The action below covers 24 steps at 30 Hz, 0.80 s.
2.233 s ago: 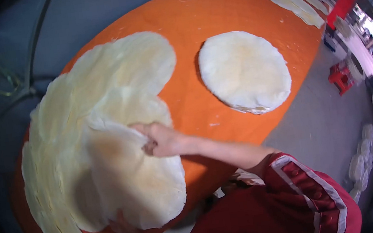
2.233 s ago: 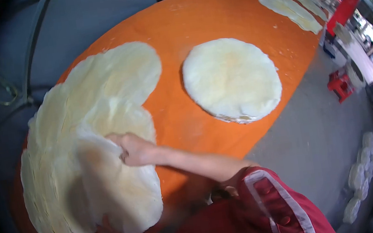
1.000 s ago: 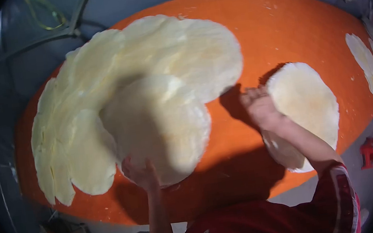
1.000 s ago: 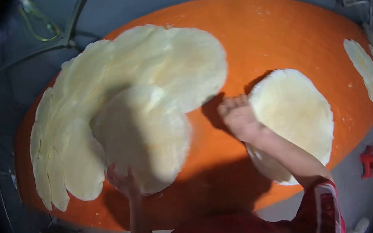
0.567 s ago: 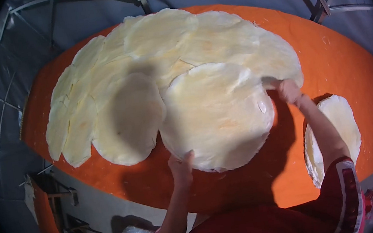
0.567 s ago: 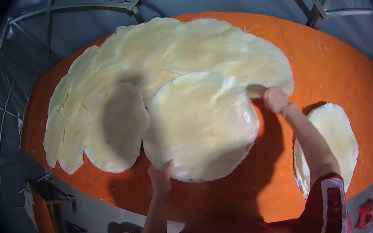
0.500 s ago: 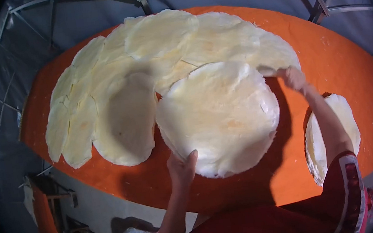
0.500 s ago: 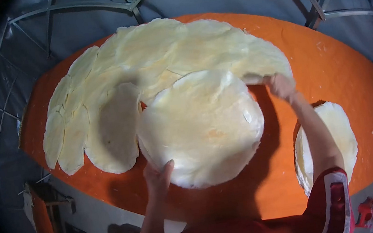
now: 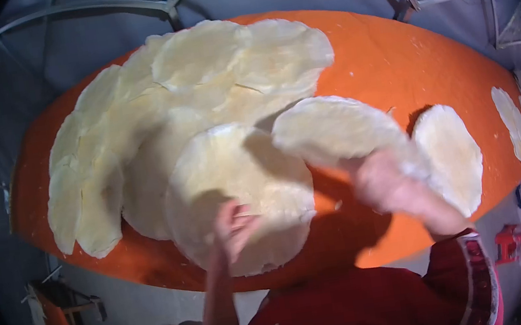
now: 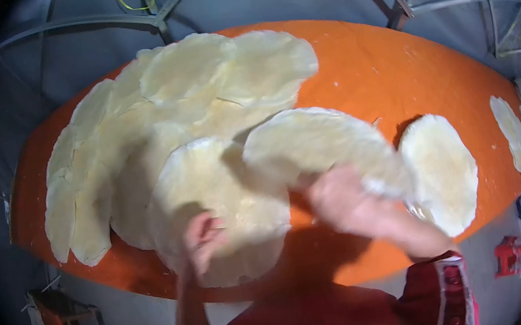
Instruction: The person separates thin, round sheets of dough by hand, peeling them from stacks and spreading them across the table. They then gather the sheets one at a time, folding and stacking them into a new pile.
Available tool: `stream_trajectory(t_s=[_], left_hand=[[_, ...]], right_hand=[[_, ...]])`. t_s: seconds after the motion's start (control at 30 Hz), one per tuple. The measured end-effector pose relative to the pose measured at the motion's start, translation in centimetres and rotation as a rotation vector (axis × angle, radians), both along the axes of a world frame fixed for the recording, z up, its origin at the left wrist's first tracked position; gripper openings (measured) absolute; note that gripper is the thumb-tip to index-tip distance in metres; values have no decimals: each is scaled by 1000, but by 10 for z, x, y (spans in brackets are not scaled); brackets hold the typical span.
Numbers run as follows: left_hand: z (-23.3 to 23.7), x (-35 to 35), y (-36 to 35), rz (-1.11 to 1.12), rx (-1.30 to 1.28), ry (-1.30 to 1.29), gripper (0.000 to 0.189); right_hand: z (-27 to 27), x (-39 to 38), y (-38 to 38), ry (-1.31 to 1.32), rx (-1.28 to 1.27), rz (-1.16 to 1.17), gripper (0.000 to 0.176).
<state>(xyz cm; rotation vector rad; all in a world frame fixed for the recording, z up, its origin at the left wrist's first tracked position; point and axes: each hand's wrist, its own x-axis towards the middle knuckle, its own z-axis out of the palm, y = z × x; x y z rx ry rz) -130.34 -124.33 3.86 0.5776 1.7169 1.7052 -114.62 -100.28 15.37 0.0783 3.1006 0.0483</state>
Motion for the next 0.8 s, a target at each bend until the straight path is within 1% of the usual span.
stream_trajectory(t_s=[0.03, 0.1, 0.13, 0.2, 0.23, 0.3, 0.33, 0.37, 0.43, 0.47, 0.53, 0.57, 0.63, 0.67, 0.73, 0.77, 0.8], left_hand=[[-7, 22, 23, -59, 210, -414, 37], [-20, 43, 62, -209, 266, -722, 40], [-28, 48, 69, -226, 255, -739, 40], [-40, 53, 80, -128, -23, -619, 49], [-42, 52, 82, -137, -29, -624, 49], [-43, 46, 76, -207, 220, -638, 53], [-39, 44, 76, -204, 295, -761, 57], [-41, 43, 76, -219, 288, -764, 57], [-45, 40, 79, -239, 348, -837, 59], [-46, 40, 80, -246, 346, -838, 59], [-46, 38, 82, -338, 419, -835, 58], [-40, 38, 84, -344, 416, -836, 58], [-20, 40, 89, -391, 454, -850, 52], [-22, 41, 90, -398, 453, -853, 52], [-25, 43, 90, -258, 342, -790, 46], [-26, 44, 90, -261, 342, -791, 46], [-27, 46, 88, -106, 208, -682, 42]], right_hand=[[-21, 0, -22, 145, -238, 53, 23], [-74, 4, -38, -118, -492, -27, 21], [-98, 12, -42, -126, -499, -50, 21], [-118, 20, -49, -126, -1014, -309, 30], [-121, 26, -50, -125, -1018, -320, 30], [-103, 30, -61, 213, -1486, -373, 51], [-104, 31, -61, 252, -1252, -389, 68], [-104, 31, -62, 262, -1251, -403, 68], [-99, 29, -62, 368, -1109, -422, 78], [-97, 28, -60, 372, -1107, -428, 78], [-94, 27, -57, 354, -1296, -527, 82], [-91, 26, -56, 358, -1296, -532, 82], [-88, 24, -58, 511, -1171, -457, 64], [-89, 26, -56, 515, -1167, -463, 64], [-91, 28, -53, 331, -1178, -649, 37], [-91, 26, -55, 333, -1177, -651, 37], [-89, 22, -61, 345, -895, -623, 27]])
